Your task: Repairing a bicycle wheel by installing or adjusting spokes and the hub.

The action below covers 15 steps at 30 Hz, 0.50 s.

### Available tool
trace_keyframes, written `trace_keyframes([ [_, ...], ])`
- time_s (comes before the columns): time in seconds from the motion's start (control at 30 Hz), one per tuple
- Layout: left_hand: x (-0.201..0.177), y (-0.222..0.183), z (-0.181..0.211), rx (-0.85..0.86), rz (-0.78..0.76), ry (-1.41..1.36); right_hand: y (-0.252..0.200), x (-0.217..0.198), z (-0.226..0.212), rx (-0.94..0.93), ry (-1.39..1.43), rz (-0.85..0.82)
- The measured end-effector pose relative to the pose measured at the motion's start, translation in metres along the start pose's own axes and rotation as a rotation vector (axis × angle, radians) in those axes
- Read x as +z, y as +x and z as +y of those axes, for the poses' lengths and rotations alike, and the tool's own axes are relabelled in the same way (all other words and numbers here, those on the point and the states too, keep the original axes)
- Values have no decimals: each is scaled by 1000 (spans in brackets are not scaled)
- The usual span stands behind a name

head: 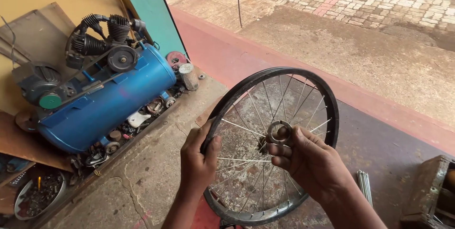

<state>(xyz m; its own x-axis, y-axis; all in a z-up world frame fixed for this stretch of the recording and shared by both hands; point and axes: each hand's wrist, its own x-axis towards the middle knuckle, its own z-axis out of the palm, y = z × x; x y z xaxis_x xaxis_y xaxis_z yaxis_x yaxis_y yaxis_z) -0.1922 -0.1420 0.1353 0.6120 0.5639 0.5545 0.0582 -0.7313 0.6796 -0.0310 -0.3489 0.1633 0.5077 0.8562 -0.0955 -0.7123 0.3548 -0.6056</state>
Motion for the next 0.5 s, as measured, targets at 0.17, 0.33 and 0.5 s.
trace_keyframes([
  [0.17,-4,-7,-10,-119,-48,-32,-1,1,4,-4,7,-35],
  [0.33,-6,-10,-5,-138,-29,-43,4,3,3,27,-20,-39],
  [0.5,-10,-11,12,-60,-77,-142,25,-10,17,-15,-165,-38],
])
